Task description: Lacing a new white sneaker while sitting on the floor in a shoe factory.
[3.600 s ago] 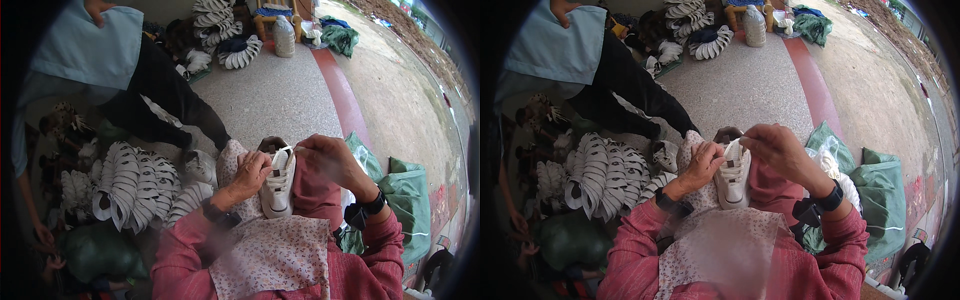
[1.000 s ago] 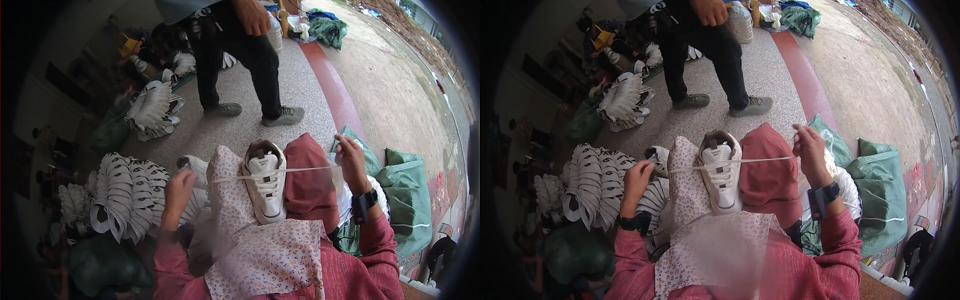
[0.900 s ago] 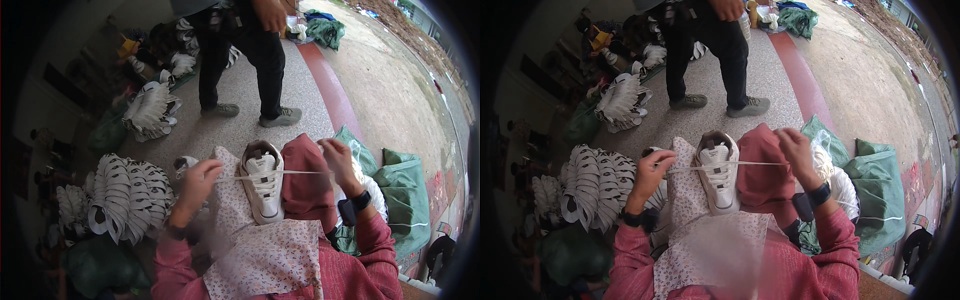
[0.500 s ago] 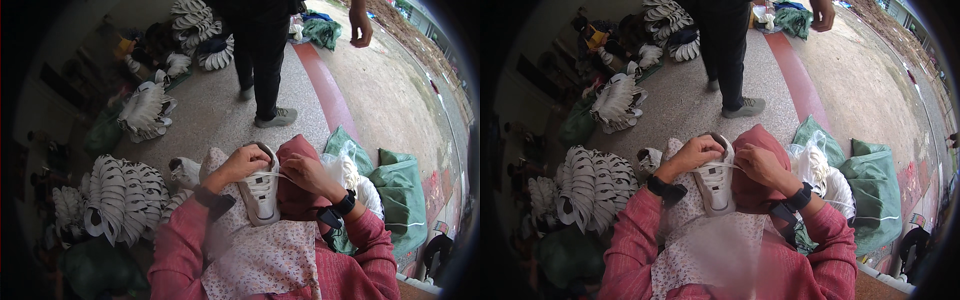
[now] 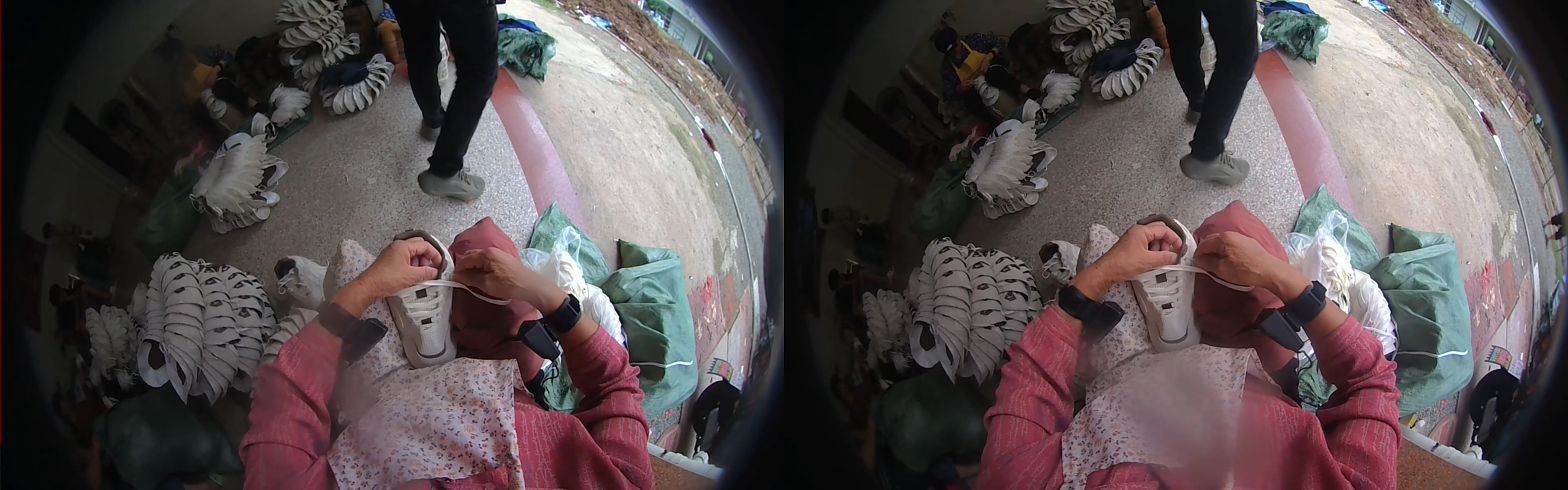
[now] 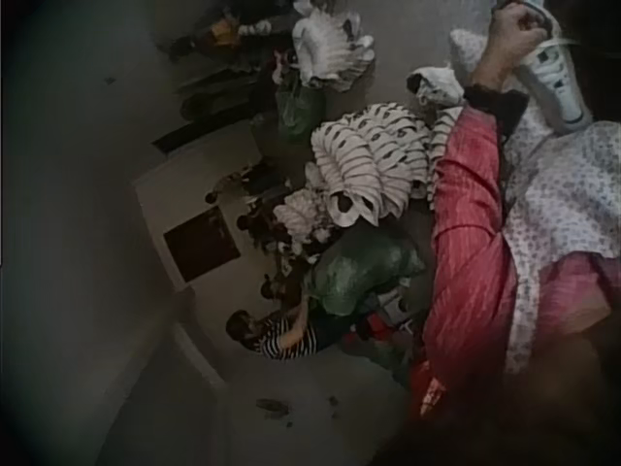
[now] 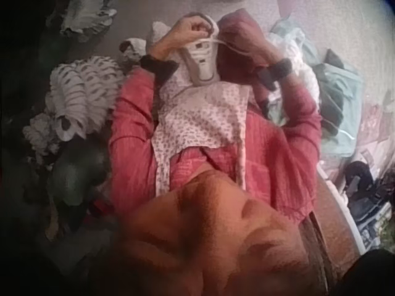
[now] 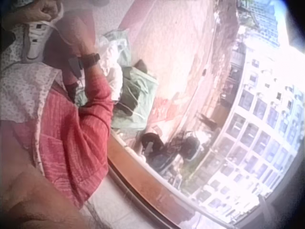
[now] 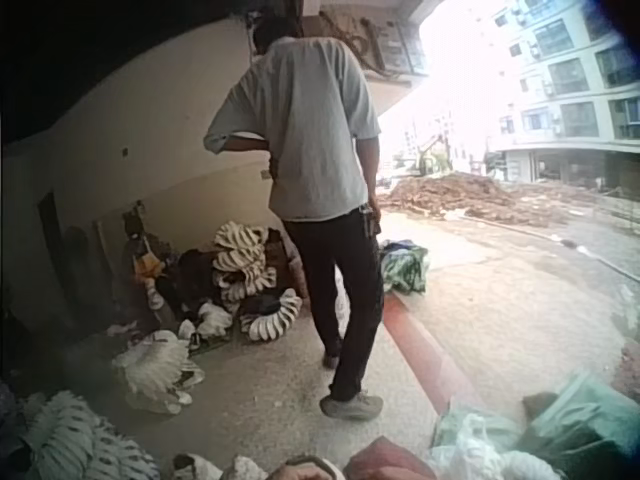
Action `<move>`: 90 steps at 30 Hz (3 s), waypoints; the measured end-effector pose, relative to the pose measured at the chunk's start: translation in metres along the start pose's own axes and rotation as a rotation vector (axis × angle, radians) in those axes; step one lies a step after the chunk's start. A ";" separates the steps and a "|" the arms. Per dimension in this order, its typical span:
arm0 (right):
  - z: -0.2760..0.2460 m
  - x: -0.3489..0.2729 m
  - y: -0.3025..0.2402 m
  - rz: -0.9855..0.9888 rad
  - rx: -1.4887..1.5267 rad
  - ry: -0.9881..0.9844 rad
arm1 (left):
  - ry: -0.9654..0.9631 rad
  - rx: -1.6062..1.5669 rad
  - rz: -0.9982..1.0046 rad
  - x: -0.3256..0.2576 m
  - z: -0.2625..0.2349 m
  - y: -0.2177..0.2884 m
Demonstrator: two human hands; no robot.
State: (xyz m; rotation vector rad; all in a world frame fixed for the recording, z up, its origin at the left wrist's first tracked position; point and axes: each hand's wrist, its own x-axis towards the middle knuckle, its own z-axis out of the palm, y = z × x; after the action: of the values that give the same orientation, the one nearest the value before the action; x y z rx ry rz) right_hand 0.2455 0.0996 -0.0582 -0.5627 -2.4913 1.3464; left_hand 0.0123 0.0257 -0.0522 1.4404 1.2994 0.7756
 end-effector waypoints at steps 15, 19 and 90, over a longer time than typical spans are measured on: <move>0.003 0.000 -0.014 0.177 0.093 -0.003 | 0.020 0.075 -0.046 0.000 0.005 -0.005; 0.014 -0.001 -0.027 -0.002 -0.140 0.192 | 0.069 0.116 -0.013 0.004 0.007 -0.013; -0.004 -0.015 -0.027 0.431 1.023 0.392 | 0.500 0.377 -0.146 -0.086 0.018 0.003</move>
State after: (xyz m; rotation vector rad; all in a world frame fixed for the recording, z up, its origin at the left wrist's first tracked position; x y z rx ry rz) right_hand 0.2547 0.0829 -0.0337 -0.9710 -1.1524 2.1298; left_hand 0.0116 -0.0619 -0.0410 1.4687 1.9962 0.8560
